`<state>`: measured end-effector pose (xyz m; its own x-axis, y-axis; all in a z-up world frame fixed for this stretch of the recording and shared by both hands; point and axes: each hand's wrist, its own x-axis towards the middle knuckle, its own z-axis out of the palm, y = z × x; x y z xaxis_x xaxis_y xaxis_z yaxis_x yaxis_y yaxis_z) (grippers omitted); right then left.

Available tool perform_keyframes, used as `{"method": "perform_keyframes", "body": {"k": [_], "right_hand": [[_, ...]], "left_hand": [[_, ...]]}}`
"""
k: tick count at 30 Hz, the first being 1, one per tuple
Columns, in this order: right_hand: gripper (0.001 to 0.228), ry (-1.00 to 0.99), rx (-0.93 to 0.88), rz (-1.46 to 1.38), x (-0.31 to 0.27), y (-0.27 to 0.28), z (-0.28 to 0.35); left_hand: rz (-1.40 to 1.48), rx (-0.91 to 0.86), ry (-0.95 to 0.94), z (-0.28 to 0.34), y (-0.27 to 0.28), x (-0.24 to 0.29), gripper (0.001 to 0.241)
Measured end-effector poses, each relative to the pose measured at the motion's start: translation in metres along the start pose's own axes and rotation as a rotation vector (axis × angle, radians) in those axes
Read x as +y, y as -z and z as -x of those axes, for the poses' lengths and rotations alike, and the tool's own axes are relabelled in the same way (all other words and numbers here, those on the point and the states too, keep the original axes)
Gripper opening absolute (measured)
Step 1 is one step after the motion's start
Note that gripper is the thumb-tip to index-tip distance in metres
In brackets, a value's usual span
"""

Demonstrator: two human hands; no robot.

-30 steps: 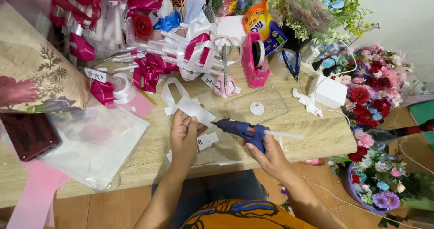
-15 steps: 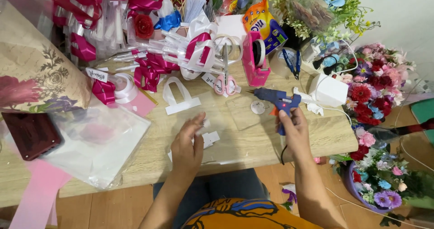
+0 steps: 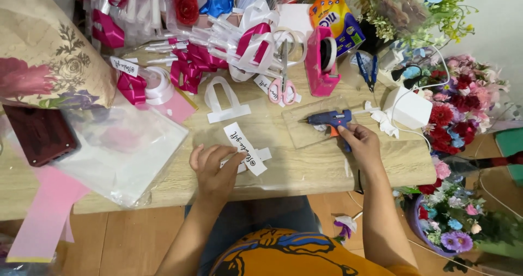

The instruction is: The person assembles clear plastic gift bags by attaching white paper labels to the handles using a hot glue gun. They apply glue to the label, press it onto the handle, and then fold the bag to secure it.

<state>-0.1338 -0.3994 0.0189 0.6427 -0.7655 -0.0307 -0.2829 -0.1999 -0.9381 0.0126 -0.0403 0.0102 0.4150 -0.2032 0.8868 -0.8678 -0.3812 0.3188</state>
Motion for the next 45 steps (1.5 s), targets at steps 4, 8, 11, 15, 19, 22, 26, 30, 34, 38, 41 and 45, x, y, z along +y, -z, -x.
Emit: {"method": "perform_keyframes", "body": {"k": [4, 8, 11, 15, 19, 22, 26, 30, 34, 38, 41, 45], "right_hand": [[0.027, 0.035, 0.026, 0.230, 0.027, 0.006, -0.017], [0.035, 0.083, 0.071, 0.522, -0.006, 0.000, -0.002], [0.032, 0.202, 0.095, 0.628, -0.049, -0.003, 0.018], [0.013, 0.518, -0.050, 0.359, -0.089, -0.039, 0.042], [0.014, 0.569, -0.335, 0.195, -0.112, -0.084, 0.062], [0.015, 0.538, -0.494, 0.114, -0.128, -0.105, 0.066], [0.015, 0.447, -0.622, 0.093, -0.136, -0.118, 0.066], [0.011, 0.404, -0.677, 0.086, -0.123, -0.121, 0.061], [0.010, 0.392, -0.714, 0.088, -0.121, -0.122, 0.062], [0.007, 0.400, -0.697, 0.058, -0.119, -0.124, 0.057], [0.007, 0.365, -0.638, 0.022, -0.114, -0.130, 0.048], [0.007, 0.237, -0.514, -0.078, -0.102, -0.150, 0.031]], "left_hand": [[0.084, -0.058, 0.056, -0.019, 0.016, 0.001, 0.012], [0.217, -0.114, 0.090, -0.021, 0.021, -0.007, 0.013], [0.274, -0.151, 0.094, -0.028, 0.027, -0.008, 0.013], [0.312, -0.200, 0.052, -0.042, 0.032, -0.002, 0.014], [0.351, -0.222, -0.024, -0.050, 0.034, 0.007, 0.013], [0.366, -0.212, -0.051, -0.051, 0.035, 0.008, 0.013], [0.372, -0.210, -0.086, -0.050, 0.036, 0.006, 0.014], [0.378, -0.216, -0.103, -0.046, 0.036, 0.002, 0.015], [0.396, -0.206, -0.108, -0.047, 0.036, 0.001, 0.015], [0.359, -0.213, -0.087, -0.042, 0.036, -0.010, 0.016], [0.294, -0.216, 0.110, -0.027, 0.040, -0.031, 0.025], [0.163, 0.157, 0.490, -0.012, 0.052, -0.039, 0.030]]}}
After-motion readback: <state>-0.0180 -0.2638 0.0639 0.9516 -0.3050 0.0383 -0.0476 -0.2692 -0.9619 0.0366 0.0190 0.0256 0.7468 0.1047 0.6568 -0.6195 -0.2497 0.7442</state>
